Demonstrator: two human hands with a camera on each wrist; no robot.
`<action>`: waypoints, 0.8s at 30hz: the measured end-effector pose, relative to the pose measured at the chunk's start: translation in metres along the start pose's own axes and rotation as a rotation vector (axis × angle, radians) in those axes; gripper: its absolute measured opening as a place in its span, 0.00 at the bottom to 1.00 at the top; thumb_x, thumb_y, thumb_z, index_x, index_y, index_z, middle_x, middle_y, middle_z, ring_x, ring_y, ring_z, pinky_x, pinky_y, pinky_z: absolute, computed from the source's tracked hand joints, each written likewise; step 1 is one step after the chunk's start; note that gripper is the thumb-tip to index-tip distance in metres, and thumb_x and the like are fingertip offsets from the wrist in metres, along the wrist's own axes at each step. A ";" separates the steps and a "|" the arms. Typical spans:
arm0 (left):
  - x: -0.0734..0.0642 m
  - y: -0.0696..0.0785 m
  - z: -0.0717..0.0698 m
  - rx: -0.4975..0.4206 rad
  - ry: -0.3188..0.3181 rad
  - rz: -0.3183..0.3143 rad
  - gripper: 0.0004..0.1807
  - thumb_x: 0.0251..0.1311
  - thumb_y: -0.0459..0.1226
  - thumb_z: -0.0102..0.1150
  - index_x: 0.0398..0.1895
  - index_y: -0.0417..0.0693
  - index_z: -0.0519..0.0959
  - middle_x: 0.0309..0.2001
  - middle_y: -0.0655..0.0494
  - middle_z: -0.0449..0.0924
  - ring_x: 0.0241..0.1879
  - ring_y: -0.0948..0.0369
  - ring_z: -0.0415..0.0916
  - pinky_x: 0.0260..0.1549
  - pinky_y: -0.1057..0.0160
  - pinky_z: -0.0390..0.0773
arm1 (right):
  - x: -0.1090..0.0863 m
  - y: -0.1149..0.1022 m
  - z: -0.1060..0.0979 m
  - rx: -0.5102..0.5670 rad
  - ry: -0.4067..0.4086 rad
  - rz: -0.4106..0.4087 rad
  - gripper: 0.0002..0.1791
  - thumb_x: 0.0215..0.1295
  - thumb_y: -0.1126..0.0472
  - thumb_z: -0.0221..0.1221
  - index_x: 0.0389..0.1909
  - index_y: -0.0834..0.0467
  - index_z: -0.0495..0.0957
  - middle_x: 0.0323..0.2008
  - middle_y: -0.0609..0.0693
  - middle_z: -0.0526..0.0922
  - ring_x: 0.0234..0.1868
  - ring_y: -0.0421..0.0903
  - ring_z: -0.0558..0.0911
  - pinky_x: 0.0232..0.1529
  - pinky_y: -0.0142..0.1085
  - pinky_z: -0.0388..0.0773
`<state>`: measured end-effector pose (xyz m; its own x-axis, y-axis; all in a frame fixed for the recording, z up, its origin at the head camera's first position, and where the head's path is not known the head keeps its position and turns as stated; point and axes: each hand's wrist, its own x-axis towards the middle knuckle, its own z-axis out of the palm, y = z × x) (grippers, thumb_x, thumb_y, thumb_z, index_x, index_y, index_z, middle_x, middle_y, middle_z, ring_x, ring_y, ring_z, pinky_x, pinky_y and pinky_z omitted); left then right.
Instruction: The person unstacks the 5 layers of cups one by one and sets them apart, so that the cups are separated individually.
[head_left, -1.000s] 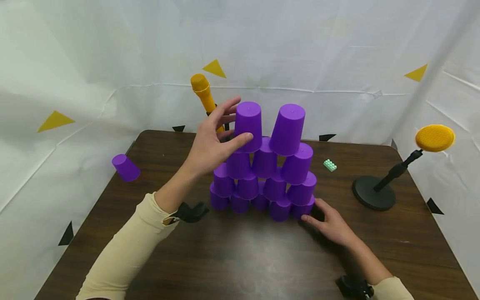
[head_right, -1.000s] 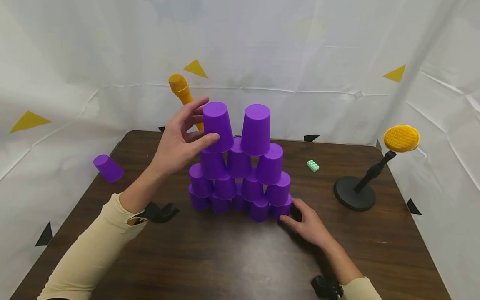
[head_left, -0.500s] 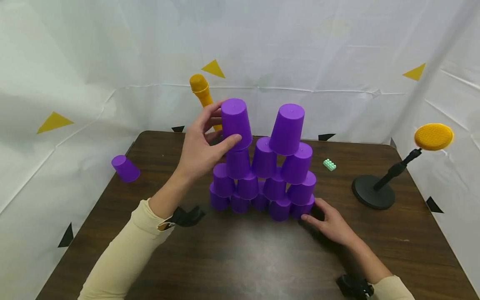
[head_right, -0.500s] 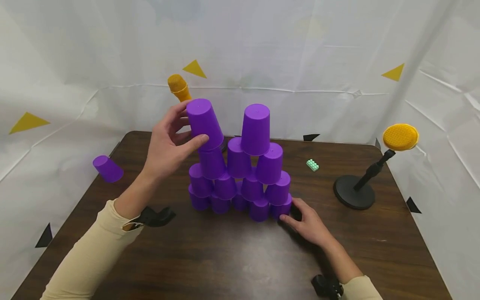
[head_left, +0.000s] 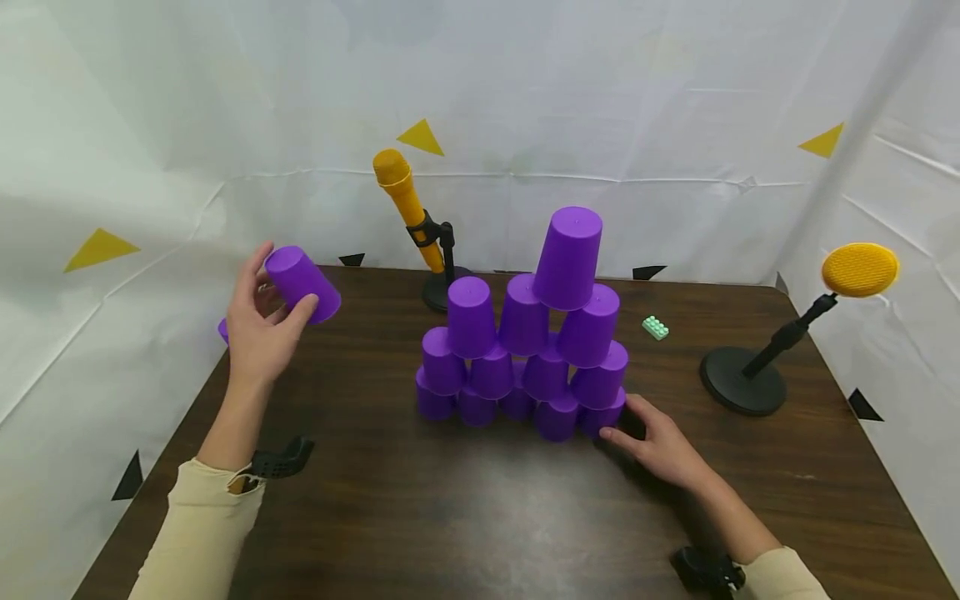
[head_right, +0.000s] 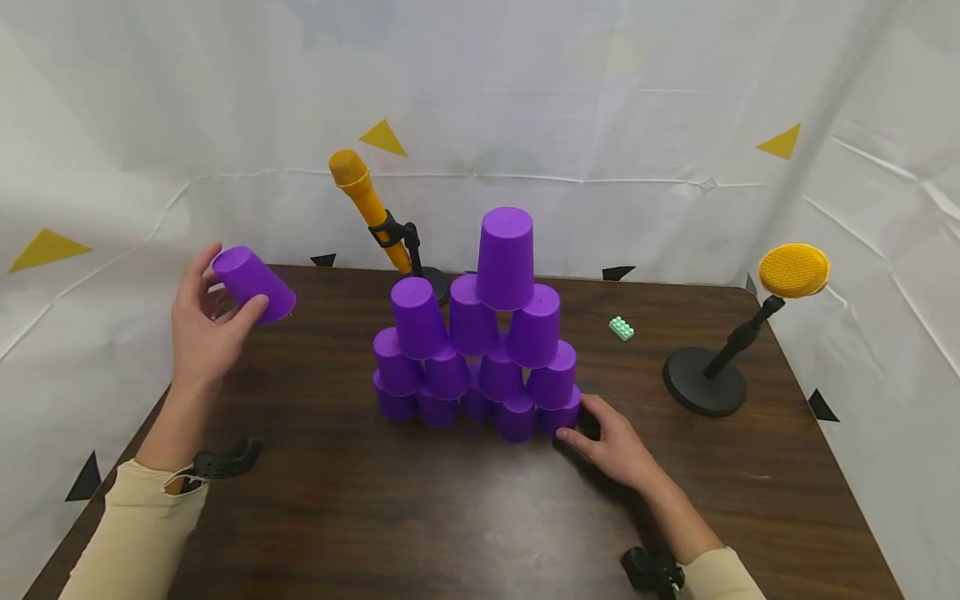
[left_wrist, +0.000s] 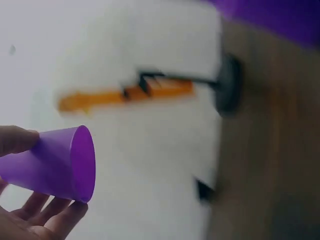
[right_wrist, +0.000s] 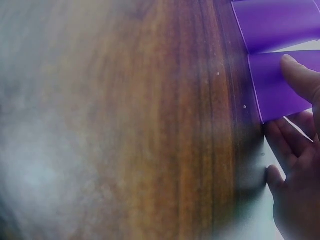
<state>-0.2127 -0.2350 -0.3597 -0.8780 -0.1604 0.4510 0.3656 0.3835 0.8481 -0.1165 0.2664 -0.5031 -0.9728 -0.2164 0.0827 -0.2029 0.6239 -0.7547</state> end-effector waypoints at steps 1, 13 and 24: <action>0.000 -0.014 -0.004 0.043 0.016 -0.011 0.41 0.55 0.31 0.69 0.71 0.65 0.66 0.58 0.50 0.72 0.55 0.49 0.74 0.53 0.44 0.75 | 0.000 0.000 0.000 -0.001 -0.001 0.000 0.32 0.64 0.50 0.65 0.65 0.58 0.70 0.56 0.57 0.78 0.58 0.57 0.76 0.56 0.58 0.71; -0.009 -0.130 -0.018 0.465 0.155 -0.038 0.37 0.44 0.32 0.77 0.63 0.49 0.75 0.55 0.42 0.79 0.51 0.43 0.77 0.50 0.43 0.75 | 0.002 0.001 0.000 0.017 0.019 -0.030 0.29 0.63 0.53 0.66 0.63 0.59 0.72 0.54 0.56 0.79 0.57 0.55 0.76 0.56 0.56 0.72; -0.009 -0.148 -0.022 0.563 0.111 -0.140 0.38 0.45 0.32 0.77 0.63 0.45 0.72 0.58 0.39 0.77 0.56 0.38 0.73 0.56 0.38 0.68 | 0.000 0.000 0.000 0.016 0.016 -0.014 0.30 0.63 0.52 0.66 0.63 0.60 0.71 0.55 0.57 0.78 0.58 0.56 0.76 0.57 0.57 0.71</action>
<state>-0.2520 -0.3105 -0.4834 -0.8574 -0.3267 0.3977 0.0016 0.7710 0.6368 -0.1170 0.2662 -0.5036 -0.9717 -0.2124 0.1035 -0.2143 0.6086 -0.7640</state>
